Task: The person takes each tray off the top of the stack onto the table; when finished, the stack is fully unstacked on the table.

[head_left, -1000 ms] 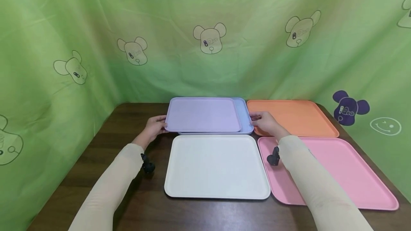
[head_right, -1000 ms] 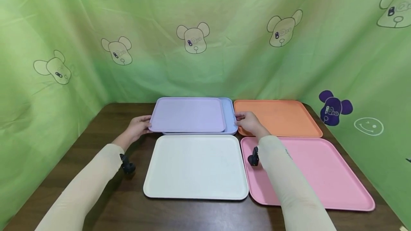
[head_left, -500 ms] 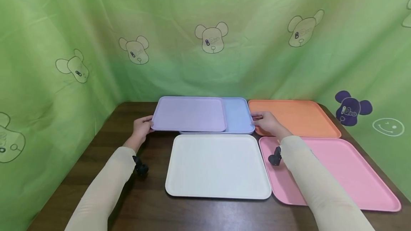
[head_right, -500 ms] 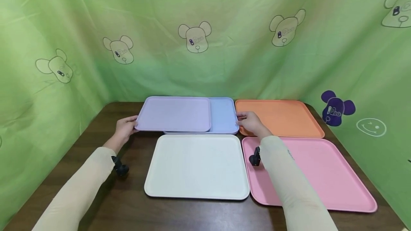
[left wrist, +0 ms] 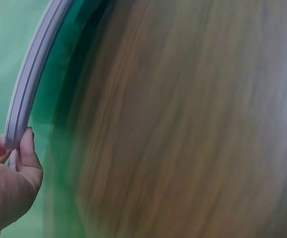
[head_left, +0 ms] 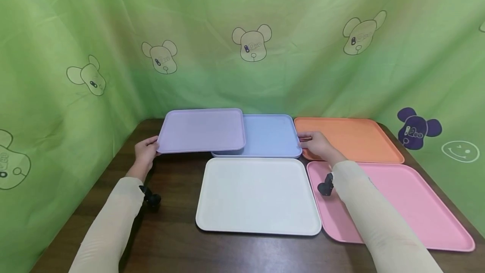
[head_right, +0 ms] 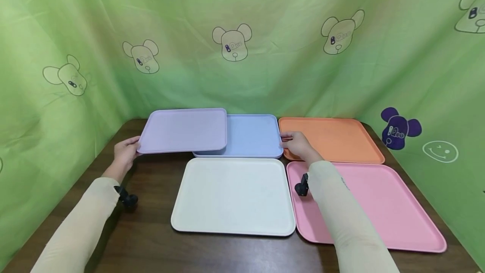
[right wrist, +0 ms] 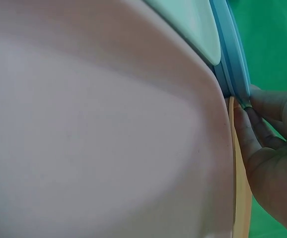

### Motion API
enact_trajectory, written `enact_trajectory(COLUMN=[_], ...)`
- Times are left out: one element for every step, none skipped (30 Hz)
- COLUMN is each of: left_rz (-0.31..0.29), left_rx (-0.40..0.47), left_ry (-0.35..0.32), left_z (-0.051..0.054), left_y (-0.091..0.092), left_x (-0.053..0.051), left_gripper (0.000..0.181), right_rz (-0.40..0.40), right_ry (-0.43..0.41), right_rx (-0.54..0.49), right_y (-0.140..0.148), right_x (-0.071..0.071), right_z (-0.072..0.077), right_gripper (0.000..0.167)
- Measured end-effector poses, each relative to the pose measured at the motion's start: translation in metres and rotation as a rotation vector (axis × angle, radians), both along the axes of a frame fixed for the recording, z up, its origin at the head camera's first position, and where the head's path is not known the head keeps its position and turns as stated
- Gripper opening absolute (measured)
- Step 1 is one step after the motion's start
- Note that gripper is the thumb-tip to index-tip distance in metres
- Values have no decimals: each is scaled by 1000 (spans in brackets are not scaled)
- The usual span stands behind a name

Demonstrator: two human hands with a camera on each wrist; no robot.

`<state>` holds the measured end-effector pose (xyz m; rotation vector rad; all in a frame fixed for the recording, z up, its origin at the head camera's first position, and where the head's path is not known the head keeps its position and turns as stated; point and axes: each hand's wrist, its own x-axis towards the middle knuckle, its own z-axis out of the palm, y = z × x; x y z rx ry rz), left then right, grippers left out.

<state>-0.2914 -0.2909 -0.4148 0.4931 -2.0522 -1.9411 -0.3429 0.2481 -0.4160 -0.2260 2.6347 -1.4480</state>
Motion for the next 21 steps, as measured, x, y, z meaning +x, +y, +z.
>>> enact_trajectory(left_rz=[11, 22, 30, 39, 47, 52, 58, 62, 64, 69, 72, 75, 78, 80, 83, 86, 87, 88, 89, 89, 93], left_rx=[-12, -25, -38, -44, -54, -59, -65, -67, -69, -73, -79, -81, -86, -88, -92, -93, -95, -98, -102, -104, -112], left_ry=[4, 5, 5, 4, 1, -3, -7, -15, -24, -33, -41, -48, -55, -63, -67, -70, -74, -79, -85, -91, -95], left_z=[0, 0, 1, 1, 1, 2, 2, 3, 3, 4, 5, 6, 6, 7, 8, 8, 8, 8, 9, 9, 9], left_y=[-5, -9, -14, -18, -22, -26, -30, -34, -38, -41, -44, -48, -51, -54, -57, -60, -63, -66, -68, -70, -73], left_x=[1, 2, 3, 3, 4, 5, 6, 7, 8, 9, 11, 12, 14, 15, 17, 18, 19, 20, 21, 23, 24], left_gripper=[40, 39, 40, 40, 40, 40, 41, 41, 42, 42, 43, 43, 44, 44, 44, 44, 44, 45, 45, 45, 45], right_rz=[0, 0, -1, -1, -3, -3, -3, -4, -4, -4, -7, -7, -7, -8, -9, -10, -12, -10, -11, -12, -11], right_ry=[-4, -10, -8, -4, -1, 4, 10, 9, 13, 13, 10, 10, 9, 8, 11, 9, 9, 8, 7, 5, 6], right_rx=[-7, -17, -15, -11, -7, -1, 7, 7, 11, 13, 12, 13, 13, 13, 14, 12, 10, 8, 6, 2, 5], right_y=[0, 0, 0, 0, 0, 0, 0, 0, 0, 0, 0, 0, 0, -1, -1, -1, -1, 0, -1, -1, -1], right_x=[0, 0, 0, 0, 0, 0, 0, -1, -1, 0, 0, 0, 0, 0, 0, 0, 0, 0, 0, 0, 0], right_z=[0, 0, 0, 1, 1, 1, 1, 1, 1, 1, 1, 1, 1, 0, 0, 0, 0, 0, 0, 0, 0], right_gripper=[44, 44, 44, 44, 44, 44, 44, 44, 44, 44, 44, 44, 45, 45, 44, 44, 44, 44, 44, 44, 44])
